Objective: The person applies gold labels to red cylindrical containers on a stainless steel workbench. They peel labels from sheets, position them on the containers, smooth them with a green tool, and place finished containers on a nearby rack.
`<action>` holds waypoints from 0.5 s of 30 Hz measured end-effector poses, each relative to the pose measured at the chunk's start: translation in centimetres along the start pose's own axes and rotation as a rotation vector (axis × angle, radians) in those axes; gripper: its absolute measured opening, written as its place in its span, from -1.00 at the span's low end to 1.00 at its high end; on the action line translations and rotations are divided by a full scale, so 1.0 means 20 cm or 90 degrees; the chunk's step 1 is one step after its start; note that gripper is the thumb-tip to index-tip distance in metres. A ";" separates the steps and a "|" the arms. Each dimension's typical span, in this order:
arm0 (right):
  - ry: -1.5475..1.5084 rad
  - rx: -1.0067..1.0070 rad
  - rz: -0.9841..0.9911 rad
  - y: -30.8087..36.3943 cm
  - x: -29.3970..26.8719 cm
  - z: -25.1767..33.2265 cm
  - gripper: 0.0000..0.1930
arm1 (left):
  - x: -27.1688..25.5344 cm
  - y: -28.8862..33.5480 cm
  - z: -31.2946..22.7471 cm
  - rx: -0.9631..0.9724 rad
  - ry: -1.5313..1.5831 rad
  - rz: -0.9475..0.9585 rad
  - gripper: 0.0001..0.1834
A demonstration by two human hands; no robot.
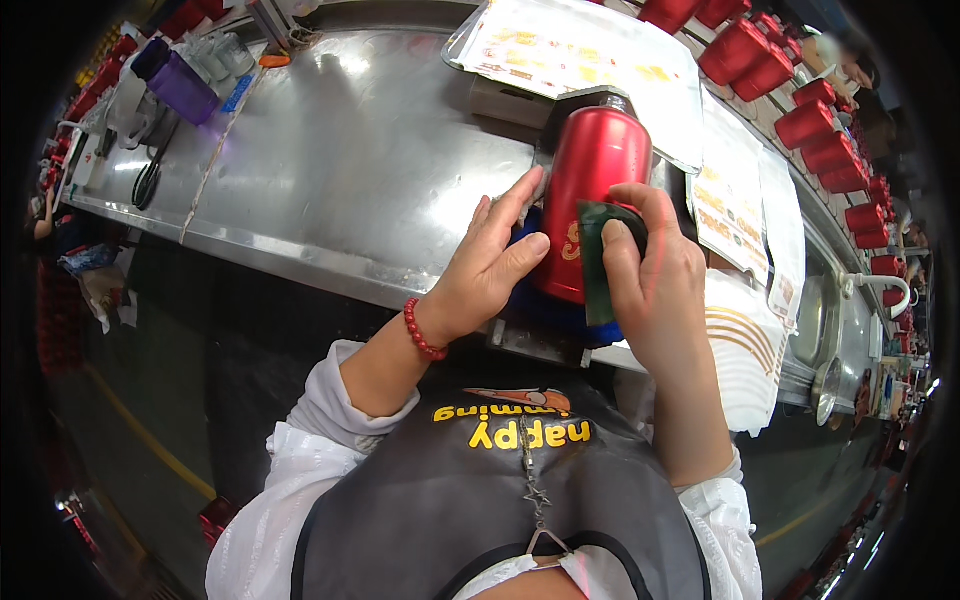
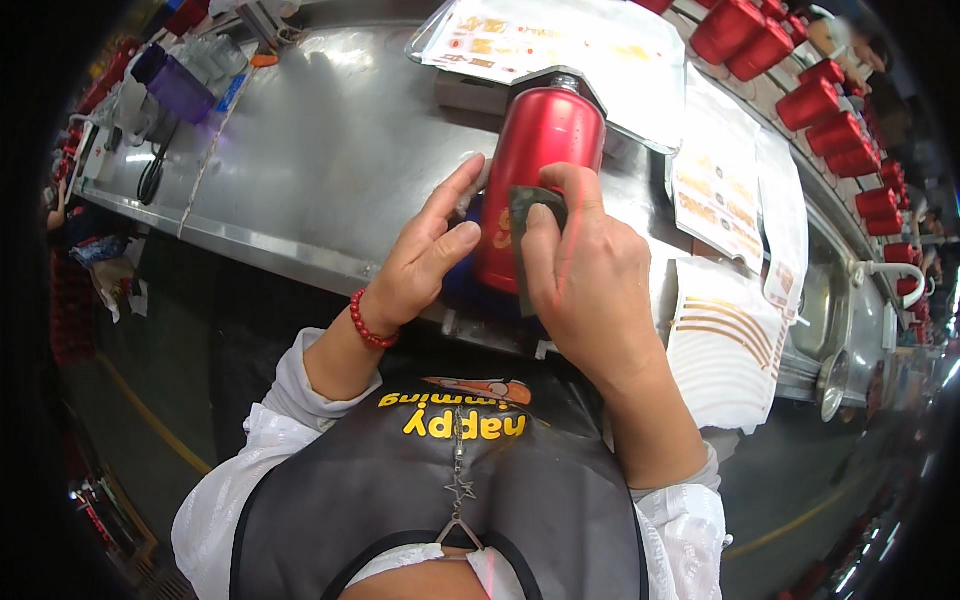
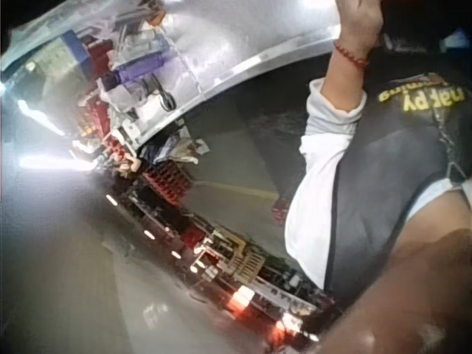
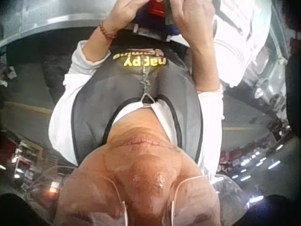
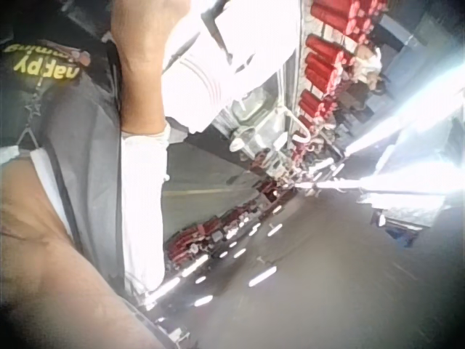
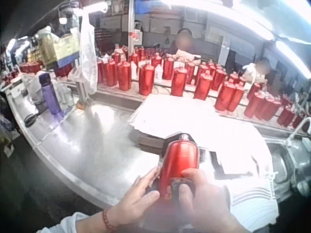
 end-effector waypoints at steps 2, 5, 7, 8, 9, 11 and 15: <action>0.085 -0.006 0.033 -0.02 0.03 0.04 -0.75 | 0.00 0.01 0.00 0.003 0.031 -0.012 -0.27; 0.213 0.003 0.079 -0.04 0.07 0.12 -0.74 | -0.02 0.03 -0.01 0.028 0.004 -0.027 -0.29; 0.281 -0.009 0.102 -0.06 0.11 0.16 -0.75 | -0.03 0.05 -0.02 0.019 0.001 -0.042 -0.32; 0.297 -0.013 0.111 -0.06 0.12 0.17 -0.74 | -0.03 0.06 -0.03 0.015 0.001 -0.048 -0.33; 0.313 -0.018 0.119 -0.07 0.13 0.18 -0.74 | -0.03 0.07 -0.02 0.009 0.014 -0.058 -0.36; 0.246 -0.022 0.118 -0.07 0.13 0.18 -0.72 | -0.04 0.09 -0.01 -0.001 0.038 -0.081 -0.41; -0.063 0.015 0.049 -0.05 -0.02 0.06 -0.74 | -0.05 0.12 -0.15 0.153 -0.263 -0.089 -0.53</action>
Point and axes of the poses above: each hand's wrist, its own y-axis away from the middle knuckle, its own x-axis out of the palm, z = x × y, the point moved 7 cm from there along -y, towards the middle knuckle, and after that the axes turned 4 degrees about x, right-handed, at the moved point
